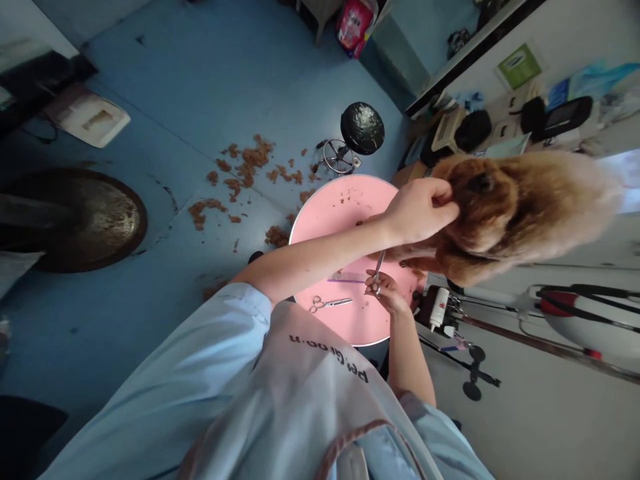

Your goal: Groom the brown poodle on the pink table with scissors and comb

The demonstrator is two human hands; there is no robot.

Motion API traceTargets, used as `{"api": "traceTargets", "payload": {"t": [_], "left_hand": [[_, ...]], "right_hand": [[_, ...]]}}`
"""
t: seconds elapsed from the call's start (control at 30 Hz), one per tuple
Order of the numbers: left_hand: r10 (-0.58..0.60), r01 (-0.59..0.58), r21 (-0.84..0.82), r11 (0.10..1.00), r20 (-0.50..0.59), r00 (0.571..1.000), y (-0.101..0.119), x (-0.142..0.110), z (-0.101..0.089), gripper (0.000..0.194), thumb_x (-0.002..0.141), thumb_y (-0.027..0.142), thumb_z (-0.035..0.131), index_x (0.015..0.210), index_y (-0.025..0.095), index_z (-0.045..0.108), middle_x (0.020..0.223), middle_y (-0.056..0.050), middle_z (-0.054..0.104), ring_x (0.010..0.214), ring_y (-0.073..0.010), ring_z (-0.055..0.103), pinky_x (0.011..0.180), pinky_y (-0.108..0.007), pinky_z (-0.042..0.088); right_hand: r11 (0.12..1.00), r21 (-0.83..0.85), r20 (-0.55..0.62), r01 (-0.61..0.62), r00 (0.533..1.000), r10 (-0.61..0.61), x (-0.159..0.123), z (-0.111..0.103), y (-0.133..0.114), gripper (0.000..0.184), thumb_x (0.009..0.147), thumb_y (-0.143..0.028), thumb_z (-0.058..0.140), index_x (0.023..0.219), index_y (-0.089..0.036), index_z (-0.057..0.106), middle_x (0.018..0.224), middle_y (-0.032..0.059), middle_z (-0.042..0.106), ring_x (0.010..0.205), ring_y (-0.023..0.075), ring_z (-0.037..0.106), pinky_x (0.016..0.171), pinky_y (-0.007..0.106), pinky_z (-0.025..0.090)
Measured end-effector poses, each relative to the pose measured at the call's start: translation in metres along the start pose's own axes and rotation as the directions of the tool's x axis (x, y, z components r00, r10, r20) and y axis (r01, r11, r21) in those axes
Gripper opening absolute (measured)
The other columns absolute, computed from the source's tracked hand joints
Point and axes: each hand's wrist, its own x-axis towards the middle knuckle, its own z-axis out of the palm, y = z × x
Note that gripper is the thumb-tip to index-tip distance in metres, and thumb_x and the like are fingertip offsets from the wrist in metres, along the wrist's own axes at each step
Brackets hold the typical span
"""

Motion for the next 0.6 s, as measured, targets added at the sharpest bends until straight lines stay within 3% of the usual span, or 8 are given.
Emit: {"api": "traceTargets", "payload": {"t": [0.2,0.33,0.5,0.6], "left_hand": [[-0.015,0.015,0.0,1.0,0.058,0.998,0.001,0.006,-0.006,0.024,0.077,0.015,0.054,0.056,0.015,0.042,0.057,0.002,0.045,0.062,-0.0094,0.043,0.067,-0.027,0.038],[-0.025,0.025,0.002,1.0,0.088,0.996,0.001,0.009,-0.009,0.024,0.076,0.016,0.054,0.056,0.015,0.042,0.058,0.002,0.045,0.062,-0.0093,0.043,0.066,-0.027,0.037],[-0.043,0.043,-0.003,0.999,0.111,0.993,0.001,0.01,-0.012,0.024,0.076,0.017,0.054,0.056,0.015,0.041,0.058,0.002,0.043,0.062,-0.0093,0.042,0.066,-0.027,0.037],[-0.043,0.044,-0.003,0.999,0.118,0.992,0.002,0.01,-0.013,0.025,0.076,0.016,0.054,0.055,0.016,0.039,0.057,0.002,0.041,0.061,-0.0093,0.04,0.065,-0.027,0.036]], "right_hand": [[0.997,0.062,-0.08,0.042,0.996,-0.037,0.007,0.017,0.004,0.048,0.063,-0.025,0.077,0.108,-0.017,0.061,0.085,0.0039,0.067,0.067,0.0131,0.064,0.065,0.029,0.057],[0.996,0.082,-0.129,0.034,0.991,-0.023,0.01,0.027,0.004,0.048,0.06,-0.02,0.079,0.105,-0.017,0.062,0.08,0.0012,0.066,0.061,0.0105,0.063,0.06,0.024,0.055],[0.987,0.146,-0.157,0.069,0.986,-0.045,0.014,0.037,0.004,0.048,0.062,-0.024,0.077,0.107,-0.017,0.062,0.083,0.0016,0.067,0.068,0.012,0.064,0.067,0.026,0.057],[0.99,0.123,-0.187,0.067,0.981,-0.043,0.016,0.041,0.003,0.045,0.062,-0.019,0.076,0.105,-0.018,0.061,0.078,0.0003,0.066,0.062,0.0106,0.063,0.061,0.024,0.056]]}}
